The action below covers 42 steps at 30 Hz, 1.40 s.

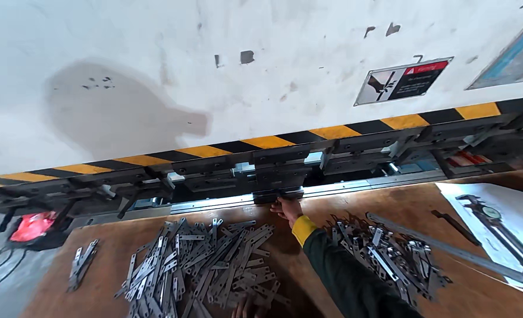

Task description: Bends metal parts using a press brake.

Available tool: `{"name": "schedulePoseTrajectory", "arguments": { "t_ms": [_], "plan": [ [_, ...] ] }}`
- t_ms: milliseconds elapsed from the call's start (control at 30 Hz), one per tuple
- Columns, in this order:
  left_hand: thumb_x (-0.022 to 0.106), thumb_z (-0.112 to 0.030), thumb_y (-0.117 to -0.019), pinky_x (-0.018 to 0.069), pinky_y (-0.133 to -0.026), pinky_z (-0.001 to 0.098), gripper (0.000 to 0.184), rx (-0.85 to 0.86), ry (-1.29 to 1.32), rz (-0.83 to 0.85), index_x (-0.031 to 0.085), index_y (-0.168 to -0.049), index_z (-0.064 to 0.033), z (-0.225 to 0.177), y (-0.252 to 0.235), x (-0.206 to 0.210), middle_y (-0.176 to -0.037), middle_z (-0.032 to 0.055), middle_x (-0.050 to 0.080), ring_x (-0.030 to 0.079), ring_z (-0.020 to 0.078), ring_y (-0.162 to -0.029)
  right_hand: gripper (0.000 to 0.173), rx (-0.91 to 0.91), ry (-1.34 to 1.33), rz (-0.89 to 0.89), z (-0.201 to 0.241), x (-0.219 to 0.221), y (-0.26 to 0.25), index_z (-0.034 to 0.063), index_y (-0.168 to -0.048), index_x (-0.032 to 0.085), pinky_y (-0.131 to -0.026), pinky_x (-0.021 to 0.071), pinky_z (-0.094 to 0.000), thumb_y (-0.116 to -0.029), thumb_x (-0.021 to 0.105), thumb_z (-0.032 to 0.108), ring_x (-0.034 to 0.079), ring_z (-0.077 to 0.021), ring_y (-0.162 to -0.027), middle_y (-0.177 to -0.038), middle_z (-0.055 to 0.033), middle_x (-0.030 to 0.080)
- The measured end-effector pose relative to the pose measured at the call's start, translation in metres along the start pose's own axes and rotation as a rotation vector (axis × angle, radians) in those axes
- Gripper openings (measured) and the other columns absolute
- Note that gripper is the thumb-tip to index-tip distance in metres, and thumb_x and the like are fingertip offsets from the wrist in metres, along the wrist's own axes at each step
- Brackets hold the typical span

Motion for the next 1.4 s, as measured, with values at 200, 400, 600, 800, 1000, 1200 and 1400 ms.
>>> {"name": "schedulePoseTrajectory", "arguments": {
  "t_ms": [200, 400, 600, 800, 1000, 1200, 1400],
  "plan": [
    [0.064, -0.053, -0.0934, 0.0350, -0.119, 0.0552, 0.044, -0.015, 0.057, 0.014, 0.073, -0.124, -0.0229, 0.000, 0.001, -0.001, -0.145, 0.0079, 0.060, 0.048, 0.0314, -0.142, 0.045, -0.058, 0.132, 0.102, 0.015, 0.002, 0.016, 0.0020, -0.131, 0.057, -0.078, 0.0557, -0.0410, -0.1109, 0.043, 0.039, 0.069, -0.0236, -0.091, -0.109, -0.0139, 0.071],
    [0.070, -0.043, -0.0910, 0.0424, -0.112, 0.0568, 0.038, -0.126, 0.180, -0.176, 0.073, -0.120, -0.0183, 0.020, 0.007, -0.027, -0.137, 0.0073, 0.065, 0.056, 0.0322, -0.134, 0.048, -0.066, 0.161, 0.082, 0.020, -0.006, 0.010, 0.0067, -0.128, 0.058, -0.070, 0.0561, -0.0368, -0.1080, 0.045, 0.048, 0.070, -0.0199, -0.085, -0.105, -0.0098, 0.072],
    [0.063, -0.041, -0.0955, 0.0487, -0.102, 0.0571, 0.044, -0.618, 0.129, -0.140, 0.070, -0.127, -0.0111, 0.119, 0.015, -0.086, -0.123, 0.0130, 0.071, 0.065, 0.0343, -0.119, 0.041, -0.059, 0.141, 0.064, 0.023, -0.007, 0.015, 0.0076, -0.127, 0.057, -0.071, 0.0563, -0.0360, -0.1084, 0.046, 0.042, 0.070, -0.0195, -0.085, -0.105, -0.0096, 0.071],
    [0.053, -0.042, -0.1025, 0.0480, -0.106, 0.0508, 0.045, -0.622, -0.036, 0.312, 0.064, -0.136, -0.0141, 0.154, -0.021, -0.092, -0.139, 0.0081, 0.063, 0.059, 0.0275, -0.129, 0.040, -0.040, 0.117, 0.053, 0.022, -0.006, 0.016, 0.0081, -0.129, 0.056, -0.071, 0.0558, -0.0362, -0.1086, 0.046, 0.042, 0.069, -0.0203, -0.084, -0.107, -0.0108, 0.071],
    [0.052, -0.054, -0.1001, 0.0496, -0.102, 0.0577, 0.055, -0.682, -0.094, 0.527, 0.064, -0.132, -0.0112, 0.152, -0.034, -0.088, -0.137, 0.0112, 0.065, 0.061, 0.0322, -0.128, 0.040, -0.019, 0.071, 0.045, 0.020, -0.006, 0.017, 0.0094, -0.131, 0.055, -0.071, 0.0553, -0.0357, -0.1082, 0.047, 0.042, 0.069, -0.0202, -0.085, -0.108, -0.0106, 0.070],
    [0.052, -0.058, -0.0985, 0.0513, -0.096, 0.0638, 0.053, -0.793, 0.028, 0.538, 0.068, -0.126, -0.0158, 0.160, -0.035, -0.082, -0.126, 0.0124, 0.070, 0.066, 0.0343, -0.119, 0.042, -0.008, 0.046, 0.037, 0.018, -0.004, 0.017, 0.0099, -0.135, 0.054, -0.071, 0.0554, -0.0356, -0.1078, 0.048, 0.042, 0.069, -0.0204, -0.085, -0.109, -0.0108, 0.070],
    [0.064, -0.045, -0.0975, 0.0501, -0.102, 0.0568, 0.044, -0.788, 0.479, 0.402, 0.070, -0.121, -0.0077, 0.179, -0.028, -0.055, -0.119, 0.0158, 0.070, 0.067, 0.0316, -0.114, 0.035, -0.019, 0.034, 0.011, 0.017, -0.007, 0.019, 0.0084, -0.127, 0.056, -0.069, 0.0552, -0.0355, -0.1073, 0.049, 0.036, 0.068, -0.0201, -0.082, -0.104, -0.0107, 0.069]
  ]
}}
Point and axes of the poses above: each hand's wrist, its own y-axis away from the middle knuckle, its own x-axis out of the palm, z = x × y, the point moved 9 cm from there along -y, towards the middle knuckle
